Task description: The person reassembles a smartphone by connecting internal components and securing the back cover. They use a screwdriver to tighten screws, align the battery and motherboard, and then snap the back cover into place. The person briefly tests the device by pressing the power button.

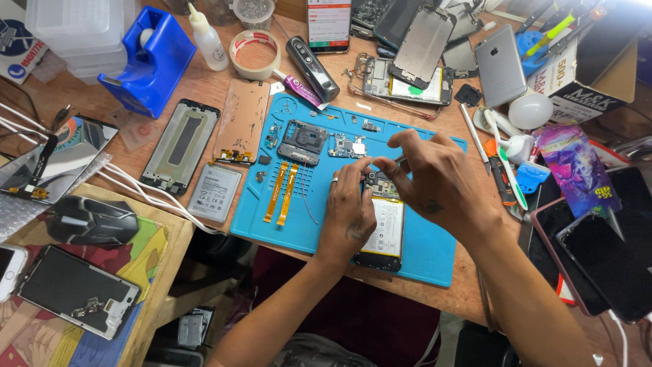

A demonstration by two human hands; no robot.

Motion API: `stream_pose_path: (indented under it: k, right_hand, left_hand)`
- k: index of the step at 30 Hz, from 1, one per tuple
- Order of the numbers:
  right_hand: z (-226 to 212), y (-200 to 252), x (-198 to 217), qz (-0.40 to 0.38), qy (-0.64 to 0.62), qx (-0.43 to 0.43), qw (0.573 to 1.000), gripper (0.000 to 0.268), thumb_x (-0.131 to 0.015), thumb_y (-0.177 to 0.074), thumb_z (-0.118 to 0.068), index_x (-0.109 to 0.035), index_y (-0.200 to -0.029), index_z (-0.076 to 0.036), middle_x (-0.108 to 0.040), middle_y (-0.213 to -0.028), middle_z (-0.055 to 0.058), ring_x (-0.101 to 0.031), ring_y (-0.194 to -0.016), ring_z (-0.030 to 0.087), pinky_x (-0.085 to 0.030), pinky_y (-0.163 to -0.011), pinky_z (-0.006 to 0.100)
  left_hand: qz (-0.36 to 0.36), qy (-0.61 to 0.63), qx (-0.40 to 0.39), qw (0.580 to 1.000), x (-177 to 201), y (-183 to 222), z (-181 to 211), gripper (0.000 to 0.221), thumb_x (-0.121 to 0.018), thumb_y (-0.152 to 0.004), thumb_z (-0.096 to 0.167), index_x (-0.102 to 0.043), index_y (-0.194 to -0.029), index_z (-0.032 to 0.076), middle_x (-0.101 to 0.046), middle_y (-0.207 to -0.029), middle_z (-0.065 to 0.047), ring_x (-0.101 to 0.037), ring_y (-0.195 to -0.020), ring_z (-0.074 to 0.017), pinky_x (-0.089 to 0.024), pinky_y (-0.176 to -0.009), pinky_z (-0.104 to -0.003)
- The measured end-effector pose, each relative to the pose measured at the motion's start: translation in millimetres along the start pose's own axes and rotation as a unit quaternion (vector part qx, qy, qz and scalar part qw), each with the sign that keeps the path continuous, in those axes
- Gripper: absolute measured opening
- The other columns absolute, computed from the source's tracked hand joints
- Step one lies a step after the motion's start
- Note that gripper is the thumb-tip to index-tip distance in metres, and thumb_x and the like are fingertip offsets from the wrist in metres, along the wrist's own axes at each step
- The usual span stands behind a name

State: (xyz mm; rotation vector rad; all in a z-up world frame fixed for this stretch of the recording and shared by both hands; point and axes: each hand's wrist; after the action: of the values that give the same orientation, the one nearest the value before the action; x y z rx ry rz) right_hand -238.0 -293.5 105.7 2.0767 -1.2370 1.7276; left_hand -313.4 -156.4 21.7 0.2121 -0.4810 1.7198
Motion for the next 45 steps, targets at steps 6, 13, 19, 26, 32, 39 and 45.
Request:
stream_pose_path:
  k: [6,13,19,26,32,39,45]
  right_hand:
    - [-2,1,-2,-0.022,-0.006,0.010,1.000,0.021,-0.068,-0.099,-0.017,-0.062,-0.112,-0.002,-0.065,-0.069,0.010,-0.064,-0.067,0.030,-0.048,-0.077,0.042]
    - [-3,5,-5,-0.014,-0.002,0.045,0.999,0.022,-0.070,-0.097,-0.015,-0.057,-0.110,-0.003,-0.067,-0.081,0.012,-0.064,-0.074,0.030,-0.046,-0.074,0.043]
    - [-17,5,-3,-0.036,-0.046,0.077,0.995,0.029,-0.068,-0.096,-0.015,-0.055,-0.119,-0.003,-0.070,-0.097,0.018,-0.067,-0.087,0.035,-0.050,-0.081,0.041]
    - [30,-31,3,0.026,-0.228,-0.034,0.973,0.041,-0.047,-0.098,-0.025,-0.050,-0.133,-0.003,-0.069,-0.107,0.009,-0.069,-0.099,0.021,-0.055,-0.086,0.037]
    - [102,-124,-91,0.146,-0.033,-0.030,0.988,0.070,-0.086,-0.093,-0.030,-0.050,-0.142,0.003,-0.067,-0.118,0.018,-0.063,-0.110,0.031,-0.052,-0.097,0.044]
    - [129,-182,-149,0.084,0.049,-0.133,0.986,0.120,-0.096,-0.069,-0.057,-0.034,-0.150,0.006,-0.071,-0.103,0.013,-0.056,-0.108,0.035,-0.034,-0.089,0.052]
    - [129,-189,-154,0.110,0.098,-0.099,0.984,0.124,-0.098,-0.066,-0.065,-0.037,-0.148,0.006,-0.069,-0.102,0.016,-0.058,-0.104,0.033,-0.033,-0.087,0.048]
  left_hand:
    - [0.007,-0.003,-0.017,1.000,0,0,0,0.047,-0.048,-0.091,0.001,-0.047,-0.138,0.000,-0.059,-0.119,-0.019,-0.058,-0.120,-0.0339,-0.040,-0.114,-0.050]
    - [0.040,0.019,-0.039,0.998,0,0,0,0.036,-0.057,-0.094,0.008,-0.056,-0.130,0.002,-0.061,-0.123,-0.019,-0.057,-0.121,-0.0342,-0.044,-0.108,-0.048]
    - [0.051,0.126,-0.034,0.990,-3,-10,-4,0.011,-0.061,-0.095,0.006,-0.068,-0.103,0.002,-0.070,-0.101,-0.014,-0.070,-0.090,-0.0259,-0.060,-0.082,-0.039]
    - [0.161,0.147,-0.020,0.976,2,-11,-1,0.014,-0.065,-0.103,0.015,-0.066,-0.106,0.001,-0.067,-0.093,-0.010,-0.069,-0.082,-0.0201,-0.058,-0.074,-0.035]
    - [0.166,0.172,-0.020,0.971,11,-8,6,0.014,-0.063,-0.103,0.014,-0.067,-0.106,0.000,-0.067,-0.091,-0.011,-0.065,-0.078,-0.0195,-0.054,-0.072,-0.032]
    - [0.138,0.197,0.003,0.971,17,-12,4,0.015,-0.063,-0.103,0.014,-0.066,-0.107,0.000,-0.068,-0.092,-0.011,-0.065,-0.078,-0.0190,-0.055,-0.071,-0.032]
    - [0.105,0.228,0.014,0.968,16,-13,0,0.015,-0.064,-0.103,0.014,-0.066,-0.107,-0.001,-0.067,-0.092,-0.012,-0.065,-0.078,-0.0201,-0.055,-0.072,-0.033]
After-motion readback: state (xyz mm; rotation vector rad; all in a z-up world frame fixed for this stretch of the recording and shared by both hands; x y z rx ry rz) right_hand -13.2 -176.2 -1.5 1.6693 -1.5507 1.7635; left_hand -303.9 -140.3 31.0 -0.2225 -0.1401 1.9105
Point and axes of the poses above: each hand's wrist, its own y-axis away from the middle knuckle, its own x-axis out of the back of the hand, z = x × y
